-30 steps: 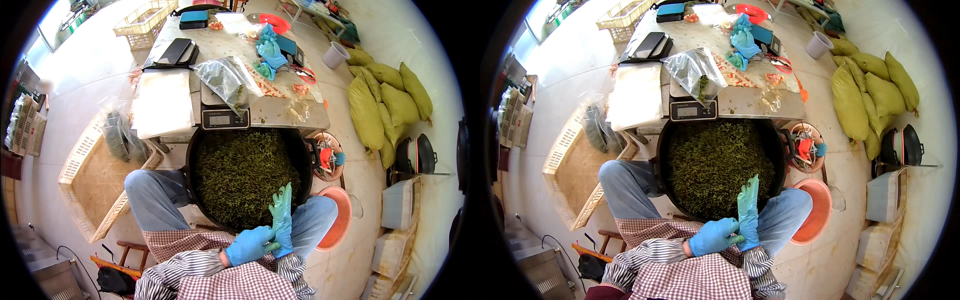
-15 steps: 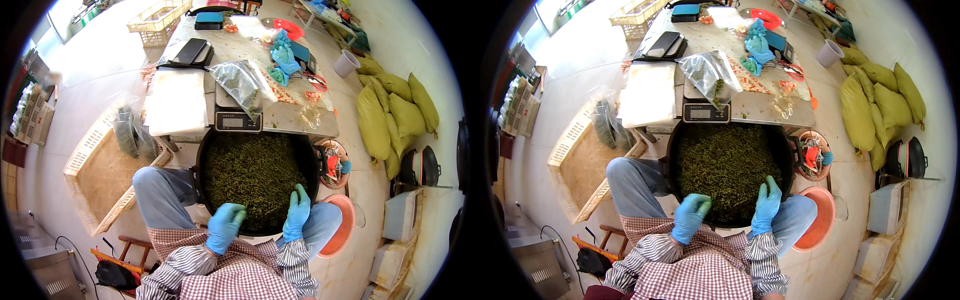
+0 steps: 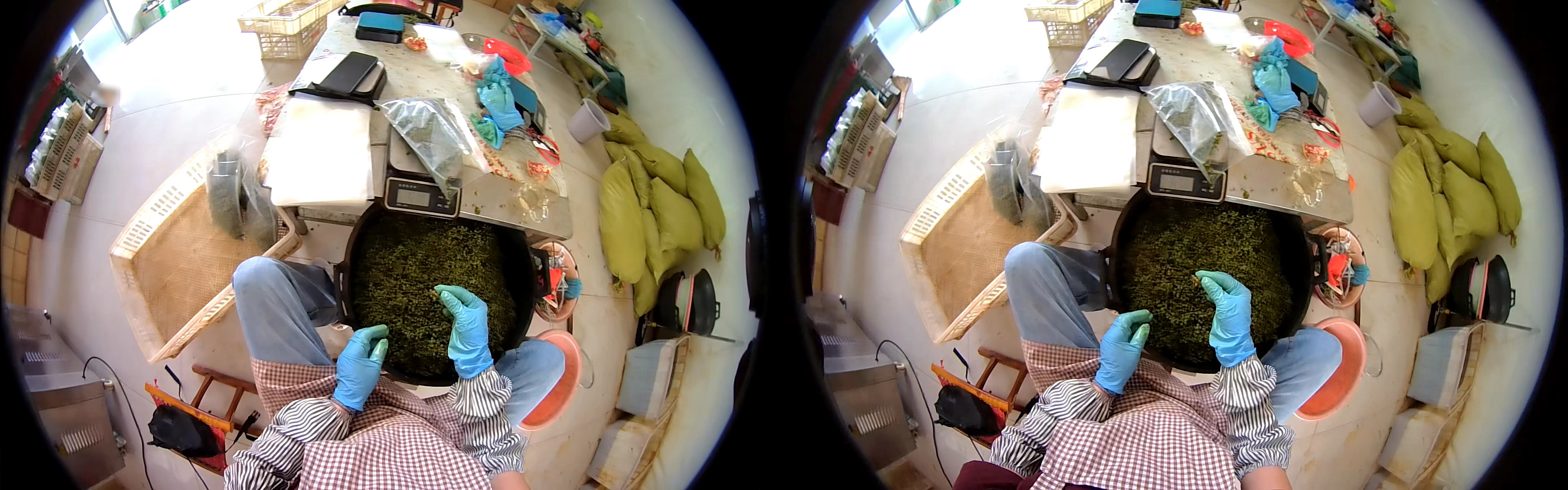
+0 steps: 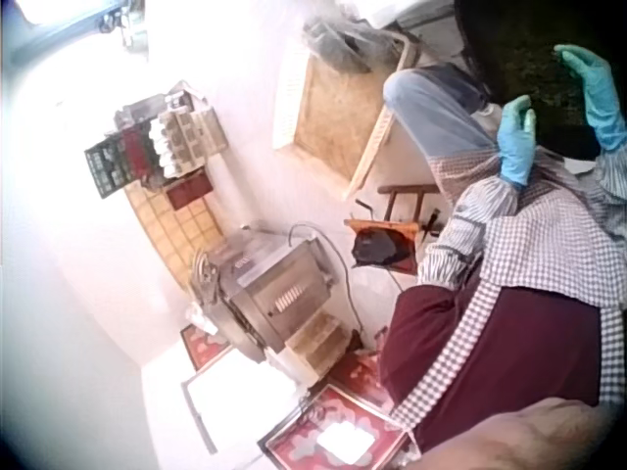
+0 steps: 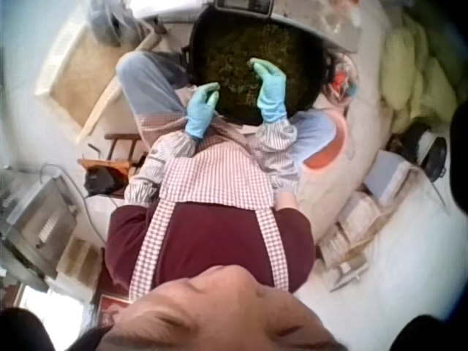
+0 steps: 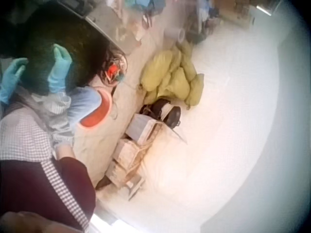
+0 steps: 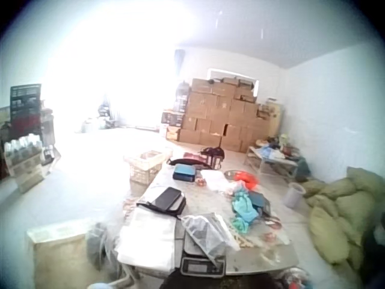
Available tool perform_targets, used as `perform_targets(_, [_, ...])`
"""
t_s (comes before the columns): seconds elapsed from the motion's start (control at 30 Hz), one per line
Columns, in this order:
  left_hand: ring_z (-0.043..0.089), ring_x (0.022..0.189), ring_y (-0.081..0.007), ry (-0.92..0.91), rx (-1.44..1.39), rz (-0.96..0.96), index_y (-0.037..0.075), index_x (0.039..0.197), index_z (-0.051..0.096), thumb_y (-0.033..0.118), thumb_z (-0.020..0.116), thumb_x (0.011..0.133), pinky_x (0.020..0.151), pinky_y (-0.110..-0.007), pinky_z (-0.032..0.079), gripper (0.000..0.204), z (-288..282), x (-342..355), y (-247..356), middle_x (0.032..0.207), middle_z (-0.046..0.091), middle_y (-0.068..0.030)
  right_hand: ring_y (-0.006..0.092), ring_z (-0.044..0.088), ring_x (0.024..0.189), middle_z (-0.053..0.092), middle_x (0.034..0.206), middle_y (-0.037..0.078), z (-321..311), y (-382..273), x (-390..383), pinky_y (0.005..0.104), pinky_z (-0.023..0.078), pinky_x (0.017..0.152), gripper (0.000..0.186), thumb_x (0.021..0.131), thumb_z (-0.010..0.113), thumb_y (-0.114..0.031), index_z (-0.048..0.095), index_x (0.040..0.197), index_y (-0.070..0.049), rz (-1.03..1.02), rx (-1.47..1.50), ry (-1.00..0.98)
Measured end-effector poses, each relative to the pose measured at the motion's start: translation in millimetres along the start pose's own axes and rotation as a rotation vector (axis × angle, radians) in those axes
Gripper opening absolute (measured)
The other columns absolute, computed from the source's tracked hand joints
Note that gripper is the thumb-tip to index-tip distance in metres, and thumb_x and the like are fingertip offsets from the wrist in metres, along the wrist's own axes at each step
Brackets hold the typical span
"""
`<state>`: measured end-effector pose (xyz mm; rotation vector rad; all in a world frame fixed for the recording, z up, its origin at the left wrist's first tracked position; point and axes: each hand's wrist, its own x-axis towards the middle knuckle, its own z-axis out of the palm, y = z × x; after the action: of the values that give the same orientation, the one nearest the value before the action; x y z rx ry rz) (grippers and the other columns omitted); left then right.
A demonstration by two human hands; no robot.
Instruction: The person scoops dried green leaves from a large bowl into small plastic bags, weighs each bag on a digital scale, and places the filled bags into a basket. The process is repeated continuously.
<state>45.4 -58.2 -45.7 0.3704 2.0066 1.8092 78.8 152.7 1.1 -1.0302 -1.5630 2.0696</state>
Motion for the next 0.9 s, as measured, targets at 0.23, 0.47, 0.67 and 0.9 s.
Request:
perform_targets(0.23, [0.044, 0.141, -0.0305, -0.018, 0.342, 0.130, 0.009, 0.150, 0.043, 0.006, 0.072, 0.091, 0.109, -0.040, 0.047, 0.066, 2.1, 21.8, 12.6, 0.161, 0.033, -0.0150, 0.0191, 0.070, 0.098, 0.073, 0.114, 0.009, -15.3, -5.4, -8.4, 0.0320, 0.058, 0.083, 0.027, 0.099, 0.067, -0.024, 0.071, 0.115, -0.004, 0.096, 0.290, -0.102])
perform_targets(0.47, [0.024, 0.147, -0.0522, -0.306, 0.627, 0.162, 0.010, 0.151, 0.042, 0.030, 0.078, 0.084, 0.120, -0.052, 0.028, 0.079, 39.1, 25.7, 6.3, 0.159, 0.022, -0.0342, 0.0140, 0.067, 0.084, 0.072, 0.102, 0.007, 6.1, -11.3, 21.4, 0.0275, 0.055, 0.072, 0.028, 0.102, 0.063, -0.027, 0.070, 0.116, -0.004, 0.204, 0.273, -0.222])
perform_targets(0.67, [0.025, 0.146, -0.0532, -0.452, 0.725, 0.259, 0.009, 0.150, 0.043, 0.028, 0.076, 0.085, 0.120, -0.056, 0.027, 0.075, 42.5, 23.3, 9.9, 0.156, 0.025, -0.0354, 0.0233, 0.069, 0.086, 0.073, 0.098, 0.010, 64.0, 15.6, 82.9, 0.0365, 0.054, 0.075, 0.033, 0.092, 0.071, -0.023, 0.072, 0.121, -0.010, -0.538, -0.778, -0.293])
perform_targets(0.9, [0.026, 0.146, -0.0510, -0.456, 0.677, 0.253, 0.015, 0.147, 0.047, 0.021, 0.074, 0.086, 0.120, -0.055, 0.029, 0.067, 34.7, 26.1, 3.3, 0.158, 0.027, -0.0321, 0.0274, 0.070, 0.088, 0.074, 0.096, 0.011, 70.5, 9.5, 94.6, 0.0371, 0.055, 0.079, 0.020, 0.085, 0.075, -0.026, 0.079, 0.101, -0.014, -0.336, -1.063, -0.257])
